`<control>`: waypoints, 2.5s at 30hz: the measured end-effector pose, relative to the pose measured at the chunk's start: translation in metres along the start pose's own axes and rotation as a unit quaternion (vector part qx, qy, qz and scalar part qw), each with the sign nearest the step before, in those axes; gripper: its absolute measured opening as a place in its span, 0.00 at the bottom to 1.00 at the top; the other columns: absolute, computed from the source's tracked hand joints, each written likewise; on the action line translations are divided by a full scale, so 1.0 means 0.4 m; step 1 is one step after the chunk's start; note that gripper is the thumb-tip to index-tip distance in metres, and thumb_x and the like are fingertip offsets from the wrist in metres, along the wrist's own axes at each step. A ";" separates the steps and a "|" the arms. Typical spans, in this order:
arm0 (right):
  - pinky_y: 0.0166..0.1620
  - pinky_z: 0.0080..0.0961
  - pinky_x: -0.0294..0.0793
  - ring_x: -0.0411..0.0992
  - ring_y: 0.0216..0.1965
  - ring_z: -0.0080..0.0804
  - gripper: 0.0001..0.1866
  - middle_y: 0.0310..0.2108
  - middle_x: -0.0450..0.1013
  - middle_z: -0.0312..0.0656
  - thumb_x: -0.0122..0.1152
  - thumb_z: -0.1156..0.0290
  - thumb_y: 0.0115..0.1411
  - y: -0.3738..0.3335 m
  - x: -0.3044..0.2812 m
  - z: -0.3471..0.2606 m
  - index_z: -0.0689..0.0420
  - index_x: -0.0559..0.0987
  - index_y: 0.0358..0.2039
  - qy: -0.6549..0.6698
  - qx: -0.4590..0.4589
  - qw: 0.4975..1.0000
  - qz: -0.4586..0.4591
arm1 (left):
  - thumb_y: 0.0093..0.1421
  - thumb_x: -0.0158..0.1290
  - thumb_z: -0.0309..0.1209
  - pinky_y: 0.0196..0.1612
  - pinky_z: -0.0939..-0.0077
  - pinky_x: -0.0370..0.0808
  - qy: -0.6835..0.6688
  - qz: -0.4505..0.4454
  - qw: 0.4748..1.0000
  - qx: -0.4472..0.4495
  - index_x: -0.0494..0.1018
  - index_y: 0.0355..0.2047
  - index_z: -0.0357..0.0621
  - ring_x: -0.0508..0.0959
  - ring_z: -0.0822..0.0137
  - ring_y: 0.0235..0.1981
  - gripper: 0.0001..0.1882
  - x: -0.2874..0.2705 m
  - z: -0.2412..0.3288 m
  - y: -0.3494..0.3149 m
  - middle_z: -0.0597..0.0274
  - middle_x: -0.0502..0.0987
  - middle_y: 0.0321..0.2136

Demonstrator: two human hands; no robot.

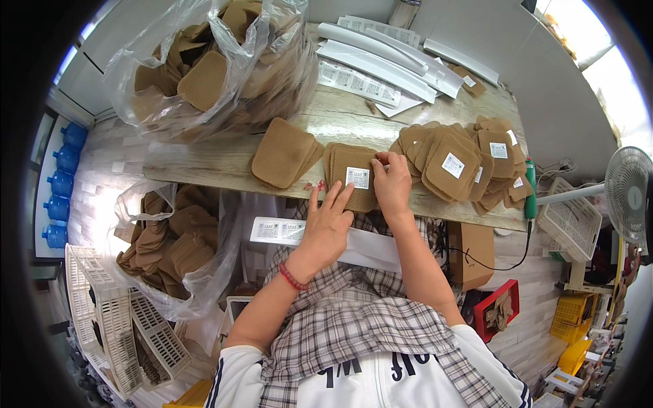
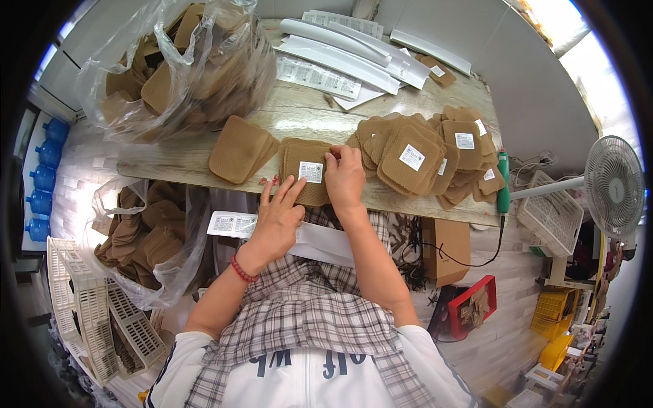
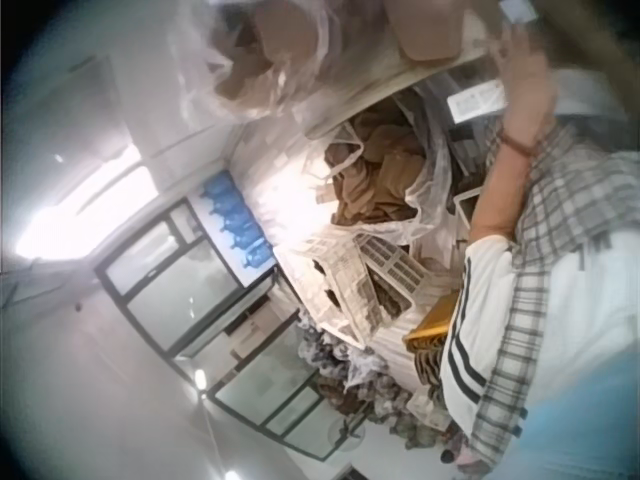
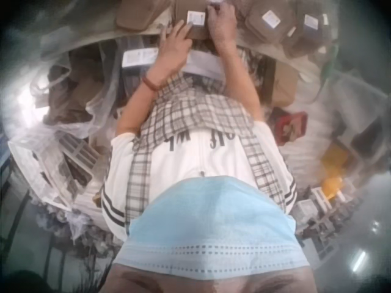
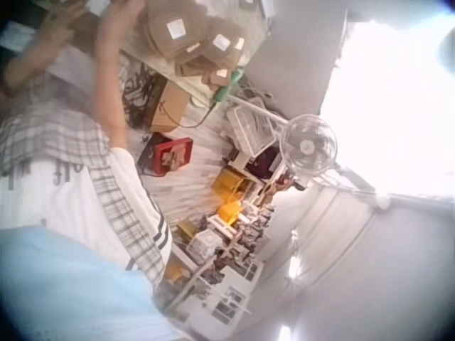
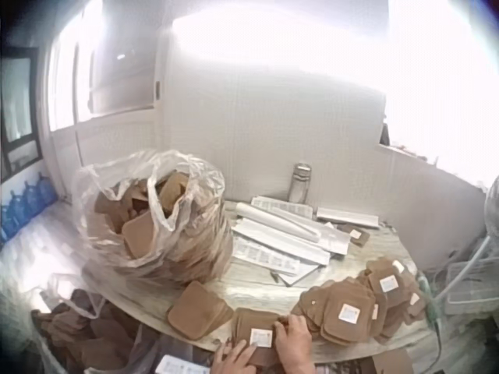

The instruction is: The person applies adhesive labels to small brown textured pads. They peel each label from a sheet and press it onto a pad, then place the labeled pad into a growing stack on the table.

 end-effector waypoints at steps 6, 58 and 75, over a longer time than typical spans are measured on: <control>0.36 0.32 0.74 0.76 0.29 0.36 0.06 0.32 0.78 0.43 0.68 0.72 0.57 0.000 -0.020 0.010 0.59 0.82 0.33 0.076 0.041 0.996 0.037 | 0.57 0.51 0.22 0.72 0.37 0.45 -0.020 0.025 0.999 0.016 0.73 0.26 0.37 0.56 0.46 0.72 0.04 -0.009 -0.003 -0.015 0.41 0.61 0.67; 0.38 0.19 0.73 0.70 0.33 0.19 0.34 0.30 0.72 0.34 0.63 0.81 0.61 0.028 -0.174 -0.033 0.61 0.64 0.67 0.331 0.027 0.943 0.029 | 0.61 0.51 0.24 0.73 0.44 0.43 -0.020 0.022 1.000 -0.010 0.75 0.31 0.40 0.52 0.41 0.72 0.03 0.005 -0.018 -0.037 0.35 0.55 0.69; 0.47 0.35 0.72 0.76 0.40 0.39 0.15 0.34 0.77 0.39 0.72 0.73 0.49 -0.307 -0.231 -0.147 0.55 0.82 0.39 -0.006 -0.230 0.970 -0.083 | 0.59 0.57 0.24 0.37 0.60 0.72 -0.136 0.076 0.988 0.001 0.74 0.32 0.38 0.77 0.51 0.34 0.03 -0.030 0.103 -0.045 0.53 0.75 0.29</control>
Point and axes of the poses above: each hand's wrist, its own y-axis towards the middle knuckle, its own x-axis out of the palm, z = x × y, the point moved 7 cm from there along y, towards the middle knuckle
